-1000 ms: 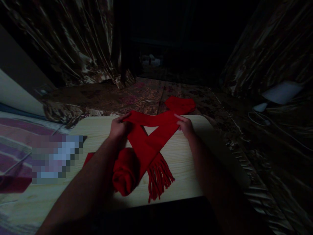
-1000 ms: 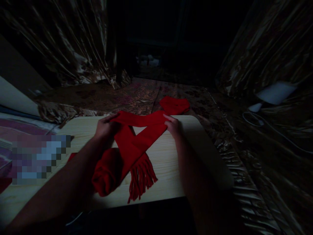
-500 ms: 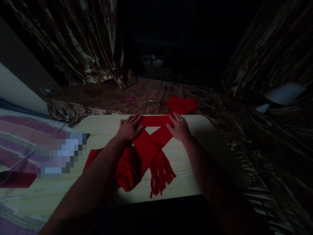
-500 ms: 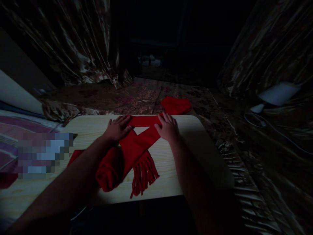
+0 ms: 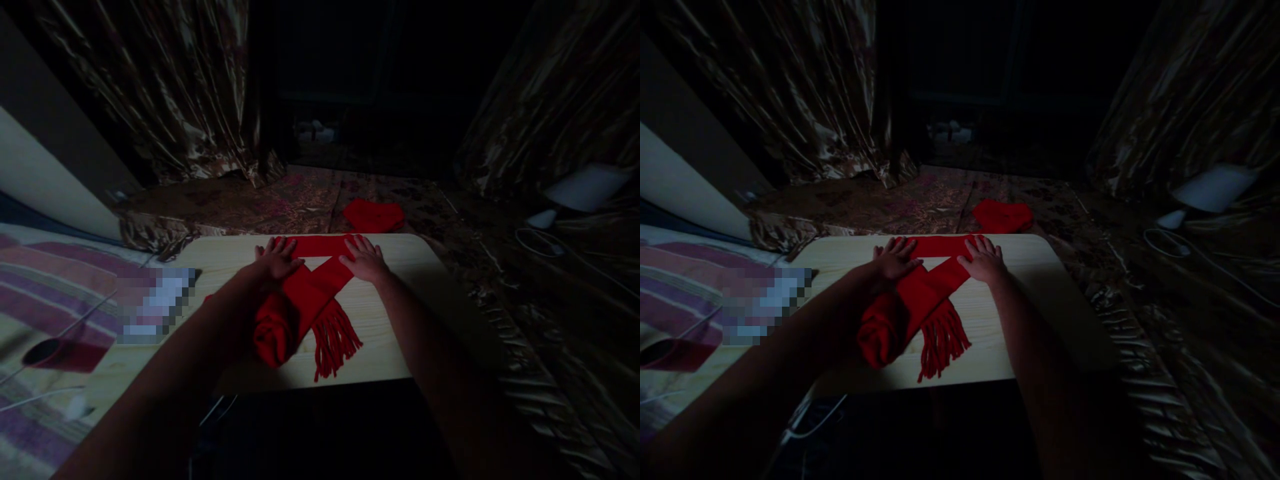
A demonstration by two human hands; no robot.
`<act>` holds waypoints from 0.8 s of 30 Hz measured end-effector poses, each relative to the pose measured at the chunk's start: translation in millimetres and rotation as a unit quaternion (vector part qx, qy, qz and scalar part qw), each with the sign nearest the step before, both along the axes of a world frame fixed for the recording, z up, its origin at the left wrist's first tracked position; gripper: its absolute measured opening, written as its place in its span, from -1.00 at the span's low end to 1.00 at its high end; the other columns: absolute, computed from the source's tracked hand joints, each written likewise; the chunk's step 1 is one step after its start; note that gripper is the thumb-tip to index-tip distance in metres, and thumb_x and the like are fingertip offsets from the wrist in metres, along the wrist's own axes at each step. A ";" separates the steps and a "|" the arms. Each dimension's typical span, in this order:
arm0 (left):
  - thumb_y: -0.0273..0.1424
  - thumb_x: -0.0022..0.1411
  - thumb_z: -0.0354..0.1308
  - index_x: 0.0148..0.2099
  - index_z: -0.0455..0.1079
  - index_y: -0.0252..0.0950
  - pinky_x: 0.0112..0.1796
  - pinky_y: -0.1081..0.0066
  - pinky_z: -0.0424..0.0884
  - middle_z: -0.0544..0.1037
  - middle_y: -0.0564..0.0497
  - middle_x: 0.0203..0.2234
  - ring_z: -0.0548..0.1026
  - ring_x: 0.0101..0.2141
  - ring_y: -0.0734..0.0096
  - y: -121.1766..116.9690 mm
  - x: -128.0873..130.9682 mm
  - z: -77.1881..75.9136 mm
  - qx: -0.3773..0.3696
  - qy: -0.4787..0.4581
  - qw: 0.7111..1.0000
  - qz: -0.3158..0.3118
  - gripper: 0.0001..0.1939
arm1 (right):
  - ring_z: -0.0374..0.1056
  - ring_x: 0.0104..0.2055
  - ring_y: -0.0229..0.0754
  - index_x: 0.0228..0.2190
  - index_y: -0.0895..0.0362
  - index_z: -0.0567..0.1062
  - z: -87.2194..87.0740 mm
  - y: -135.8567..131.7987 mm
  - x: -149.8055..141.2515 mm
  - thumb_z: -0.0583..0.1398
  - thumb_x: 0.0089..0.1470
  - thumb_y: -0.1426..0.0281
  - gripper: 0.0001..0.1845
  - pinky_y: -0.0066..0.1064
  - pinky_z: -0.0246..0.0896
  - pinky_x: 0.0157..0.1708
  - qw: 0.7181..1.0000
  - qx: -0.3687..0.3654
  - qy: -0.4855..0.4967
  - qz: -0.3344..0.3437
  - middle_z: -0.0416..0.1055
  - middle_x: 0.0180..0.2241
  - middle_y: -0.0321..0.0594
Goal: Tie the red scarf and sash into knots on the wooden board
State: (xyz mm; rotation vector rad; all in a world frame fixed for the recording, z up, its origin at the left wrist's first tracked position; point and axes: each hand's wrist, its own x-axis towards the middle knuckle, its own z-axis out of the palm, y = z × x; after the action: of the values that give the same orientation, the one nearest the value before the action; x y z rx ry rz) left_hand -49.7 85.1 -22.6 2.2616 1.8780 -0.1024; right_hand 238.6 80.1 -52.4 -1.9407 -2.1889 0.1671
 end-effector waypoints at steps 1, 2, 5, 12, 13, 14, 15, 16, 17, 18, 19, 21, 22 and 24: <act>0.19 0.31 -0.17 0.54 -0.28 -0.04 0.23 -0.43 -0.20 -0.25 -0.11 0.49 -0.32 0.44 -0.26 -5.2 1.8 6.6 0.004 0.000 1.000 -0.002 -0.10 | -0.23 0.49 0.10 0.39 -0.04 0.14 -0.4 -0.2 2.0 0.02 0.28 -0.06 -0.23 0.20 -0.29 0.37 0.999 0.024 0.020 -0.007 -0.11 0.47 -0.14; 0.16 0.30 -0.10 0.54 -0.26 -0.07 0.23 -0.44 -0.19 -0.22 -0.13 0.49 -0.29 0.44 -0.26 -12.4 3.4 13.9 0.015 -0.005 1.000 -0.010 -0.09 | -0.18 0.48 0.08 0.37 0.00 0.20 -0.7 -0.7 4.7 0.05 0.27 -0.02 -0.26 0.16 -0.25 0.38 0.997 0.054 0.043 -0.018 -0.05 0.45 -0.12; -0.02 0.33 0.00 0.51 -0.02 -0.16 0.29 -0.26 -0.09 0.08 -0.18 0.44 0.03 0.40 -0.15 -46.3 3.7 37.1 0.050 -0.061 0.994 -0.076 -0.20 | -0.01 0.43 0.05 0.22 0.11 0.42 -0.7 -6.4 13.1 0.13 0.23 0.14 -0.41 0.02 -0.12 0.37 0.980 0.154 0.113 -0.057 0.18 0.36 -0.03; 0.13 0.21 0.14 0.33 0.31 -0.07 0.33 -0.21 -0.25 0.30 -0.10 0.35 0.25 0.32 -0.06 -134.4 -29.5 61.1 -0.030 -0.149 0.969 -0.193 -0.27 | 0.49 -0.06 -0.11 -0.19 0.16 0.62 28.6 -75.8 -22.5 0.16 0.12 0.46 -0.73 -0.29 0.35 0.02 0.946 0.162 0.280 0.012 0.60 -0.14 -0.10; 0.13 0.18 0.19 0.33 0.31 -0.07 0.33 -0.23 -0.29 0.28 -0.11 0.36 0.22 0.33 -0.07 -141.4 -35.3 59.4 -0.044 -0.145 0.969 -0.193 -0.25 | 0.51 -0.16 -0.15 -0.24 0.15 0.62 36.3 -91.9 -34.9 0.15 0.15 0.46 -0.76 -0.34 0.37 -0.07 0.944 0.135 0.299 0.041 0.61 -0.22 -0.14; 0.11 0.14 0.23 0.34 0.29 -0.08 0.33 -0.23 -0.31 0.28 -0.12 0.36 0.21 0.34 -0.07 -147.0 -40.2 56.9 -0.053 -0.143 0.970 -0.190 -0.21 | 0.50 -0.19 -0.18 -0.27 0.14 0.63 43.8 -108.2 -47.5 0.13 0.18 0.45 -0.76 -0.37 0.37 -0.11 0.943 0.107 0.303 0.084 0.61 -0.24 -0.18; 0.08 0.11 0.27 0.35 0.27 -0.09 0.33 -0.22 -0.31 0.29 -0.14 0.35 0.21 0.34 -0.07 -151.6 -44.3 53.8 -0.059 -0.145 0.970 -0.185 -0.18 | 0.50 -0.20 -0.20 -0.30 0.13 0.63 50.5 -123.8 -59.4 0.13 0.20 0.45 -0.76 -0.40 0.35 -0.13 0.944 0.084 0.296 0.121 0.61 -0.25 -0.19; 0.04 0.09 0.31 0.37 0.24 -0.10 0.33 -0.21 -0.31 0.31 -0.15 0.34 0.22 0.33 -0.05 -155.4 -47.3 50.6 -0.058 -0.147 0.971 -0.178 -0.15 | 0.50 -0.21 -0.22 -0.29 0.13 0.64 55.7 -138.1 -69.9 0.16 0.20 0.44 -0.78 -0.42 0.34 -0.13 0.948 0.056 0.273 0.152 0.61 -0.24 -0.21; -0.01 0.08 0.33 0.38 0.22 -0.11 0.34 -0.18 -0.30 0.32 -0.15 0.33 0.24 0.32 -0.04 -159.0 -49.3 47.6 -0.053 -0.151 0.972 -0.172 -0.13 | 0.49 -0.19 -0.22 -0.23 0.11 0.64 59.2 -150.3 -78.6 0.19 0.19 0.43 -0.79 -0.43 0.33 -0.12 0.956 0.033 0.238 0.171 0.61 -0.21 -0.21; -0.06 0.07 0.35 0.38 0.22 -0.12 0.34 -0.16 -0.26 0.34 -0.15 0.31 0.26 0.30 -0.02 -162.5 -50.4 45.1 -0.044 -0.153 0.973 -0.168 -0.14 | 0.49 -0.15 -0.20 -0.17 0.11 0.64 60.6 -160.1 -85.1 0.21 0.18 0.41 -0.77 -0.41 0.31 -0.08 0.962 0.018 0.197 0.189 0.60 -0.15 -0.19; -0.11 0.07 0.35 0.36 0.24 -0.12 0.35 -0.12 -0.20 0.36 -0.15 0.30 0.29 0.29 0.00 -166.1 -50.7 43.4 -0.031 -0.154 0.974 -0.165 -0.17 | 0.48 -0.10 -0.18 -0.10 0.10 0.63 60.1 -167.3 -89.5 0.22 0.17 0.39 -0.73 -0.39 0.30 -0.03 0.967 0.009 0.157 0.202 0.59 -0.10 -0.17; -0.19 0.06 0.36 0.29 0.32 -0.13 0.32 -0.01 0.00 0.43 -0.13 0.24 0.36 0.23 0.03 -174.0 -50.1 42.5 -0.001 -0.146 0.976 -0.161 -0.26 | 0.44 0.00 -0.13 -0.02 0.11 0.61 54.9 -174.7 -92.8 0.22 0.18 0.35 -0.66 -0.34 0.25 0.06 0.971 0.014 0.098 0.218 0.56 -0.02 -0.13; -0.20 0.05 0.36 0.24 0.37 -0.13 0.27 0.04 0.11 0.48 -0.12 0.19 0.40 0.19 0.03 -178.3 -49.6 43.1 0.016 -0.134 0.978 -0.157 -0.31 | 0.43 0.03 -0.12 0.00 0.11 0.60 51.2 -175.6 -92.7 0.22 0.19 0.33 -0.64 -0.33 0.23 0.09 0.972 0.021 0.083 0.221 0.55 0.00 -0.12; -0.21 0.05 0.36 0.13 0.44 -0.15 0.17 0.08 0.25 0.56 -0.13 0.07 0.45 0.10 0.01 -186.9 -49.3 45.3 0.051 -0.093 0.984 -0.141 -0.42 | 0.42 0.04 -0.11 0.02 0.11 0.59 44.3 -174.7 -91.0 0.21 0.19 0.31 -0.62 -0.31 0.22 0.11 0.972 0.037 0.072 0.219 0.54 0.00 -0.13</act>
State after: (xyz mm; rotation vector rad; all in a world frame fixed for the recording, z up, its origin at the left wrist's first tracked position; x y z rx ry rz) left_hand -99.0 -101.8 22.7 2.4949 1.4966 0.1622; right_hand 147.6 -94.6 -8.1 -1.3360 -2.4483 0.2786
